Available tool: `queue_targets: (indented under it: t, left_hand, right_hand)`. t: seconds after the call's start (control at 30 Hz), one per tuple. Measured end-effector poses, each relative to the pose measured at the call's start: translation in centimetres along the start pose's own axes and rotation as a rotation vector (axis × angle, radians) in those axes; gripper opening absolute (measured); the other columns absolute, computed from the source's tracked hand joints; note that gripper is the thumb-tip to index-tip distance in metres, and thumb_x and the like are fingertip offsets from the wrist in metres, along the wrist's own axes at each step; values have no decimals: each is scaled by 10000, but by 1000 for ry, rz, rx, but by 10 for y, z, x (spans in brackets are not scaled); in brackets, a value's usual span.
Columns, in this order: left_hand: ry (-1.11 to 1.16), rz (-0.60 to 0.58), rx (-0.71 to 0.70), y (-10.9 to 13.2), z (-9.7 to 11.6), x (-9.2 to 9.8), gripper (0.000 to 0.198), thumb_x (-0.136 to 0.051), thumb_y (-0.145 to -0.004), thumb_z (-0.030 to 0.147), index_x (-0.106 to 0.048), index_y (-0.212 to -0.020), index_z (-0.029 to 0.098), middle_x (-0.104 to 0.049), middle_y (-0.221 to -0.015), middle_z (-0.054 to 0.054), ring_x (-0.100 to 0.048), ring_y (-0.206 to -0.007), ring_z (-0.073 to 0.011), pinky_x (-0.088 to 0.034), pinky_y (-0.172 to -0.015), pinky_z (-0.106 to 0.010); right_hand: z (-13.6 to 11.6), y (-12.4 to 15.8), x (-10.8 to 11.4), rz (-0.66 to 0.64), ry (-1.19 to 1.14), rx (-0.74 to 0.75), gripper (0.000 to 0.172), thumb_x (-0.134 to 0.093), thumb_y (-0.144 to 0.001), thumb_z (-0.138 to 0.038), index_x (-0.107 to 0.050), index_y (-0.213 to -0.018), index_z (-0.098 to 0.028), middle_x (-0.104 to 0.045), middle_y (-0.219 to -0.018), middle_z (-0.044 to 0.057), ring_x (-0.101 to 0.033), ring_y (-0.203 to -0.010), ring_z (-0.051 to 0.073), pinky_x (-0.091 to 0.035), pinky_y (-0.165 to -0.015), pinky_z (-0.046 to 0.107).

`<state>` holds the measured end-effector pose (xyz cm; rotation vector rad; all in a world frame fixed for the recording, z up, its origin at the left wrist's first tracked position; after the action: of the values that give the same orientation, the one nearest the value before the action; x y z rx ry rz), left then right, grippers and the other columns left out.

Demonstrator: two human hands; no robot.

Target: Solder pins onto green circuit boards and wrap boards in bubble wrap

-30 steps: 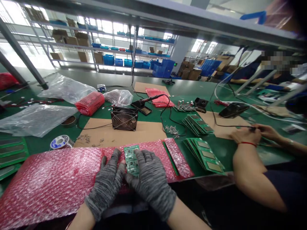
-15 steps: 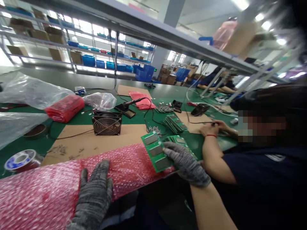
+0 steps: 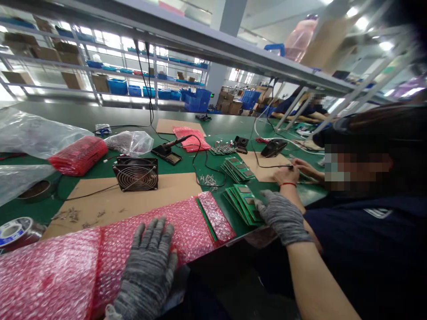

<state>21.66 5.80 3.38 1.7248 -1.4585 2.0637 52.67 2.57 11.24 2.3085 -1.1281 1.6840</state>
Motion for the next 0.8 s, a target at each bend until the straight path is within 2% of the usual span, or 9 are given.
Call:
queue_targets:
  t: [0.1,0.2,0.27,0.37,0.47,0.6,0.63,0.73,0.8]
  left_hand:
    - [200,-258,-154,-20,38,-13,470,-456,-898,326,-596,-1315,164,-570,-1404,-130,-531,-1298,-335,-371,-1118,-571]
    - [326,-516,-113,-29,55,-32,540,-499,-903,417,-541,-1383,173,-529,-1437,-135,-513,-1317,-347,-357,-1143,-583]
    - [342,-570,-74,-30,56,-40,501,-543,-891,405,-579,-1348,205,-555,-1413,-126,-547,-1286,-329,-384,-1135,-558]
    - [302,-506,-41,-25,48,-44,338,-597,-854,304,-698,-1175,271,-660,-1292,-76,-646,-1150,-279,-491,-1050,-482]
    - [247,-404,-26,-15,30,-38,315,-548,-832,157,-736,-1067,249,-722,-1166,-73,-691,-1046,-258,-548,-973,-459]
    - [82,-55,-89,-1,5,-2,389,-432,-828,56,-749,-988,215,-755,-1032,-89,-719,-926,-253,-602,-833,-441]
    - [42,-2,-101,2,1,6,400,-416,-825,44,-751,-965,212,-760,-1002,-90,-722,-892,-249,-606,-802,-431]
    - [-7,14,-120,7,-5,20,429,-386,-806,16,-752,-904,217,-767,-936,-77,-720,-816,-233,-603,-750,-409]
    - [-13,30,-118,8,-2,25,437,-377,-802,13,-750,-870,230,-769,-903,-61,-716,-787,-223,-598,-731,-394]
  right_hand:
    - [-19,12,-8,-34,48,155,264,-533,-918,-331,-677,-1075,-175,-673,-1103,141,-600,-1097,285,-470,-964,431]
    - [-46,43,-42,-151,116,386,376,-586,-867,-313,-640,-1200,-148,-670,-1154,142,-618,-1082,281,-480,-968,414]
    - [-52,59,-63,-206,98,412,448,-615,-843,-298,-607,-1259,-129,-670,-1171,142,-633,-1060,264,-495,-953,382]
    - [-45,63,-75,-215,40,322,354,-547,-872,-244,-642,-1193,-129,-698,-1109,132,-669,-950,226,-520,-867,331]
    - [-36,54,-70,-216,11,263,337,-432,-922,-199,-660,-1165,-151,-731,-996,99,-678,-775,184,-525,-747,294]
    - [-31,45,-59,-213,-49,237,380,-357,-954,-214,-633,-1213,-175,-740,-981,75,-689,-796,180,-539,-738,282]
    - [-31,45,-57,-214,-62,240,385,-347,-951,-204,-638,-1203,-183,-739,-1000,75,-692,-829,184,-546,-761,288]
    - [-36,48,-54,-214,-11,277,369,-388,-911,-165,-676,-1140,-194,-733,-1020,96,-689,-886,214,-557,-822,331]
    - [-41,55,-53,-162,85,303,338,-427,-900,-174,-686,-1118,-171,-722,-1019,125,-676,-932,246,-552,-871,378]
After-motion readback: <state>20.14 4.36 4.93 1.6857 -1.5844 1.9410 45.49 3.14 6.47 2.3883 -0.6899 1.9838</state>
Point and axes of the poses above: each hand's wrist, its own y-axis away from the middle knuckle, its own x-axis out of the back of the hand, z = x × y, the point moved 6 cm from there along -y, towards the middle knuckle
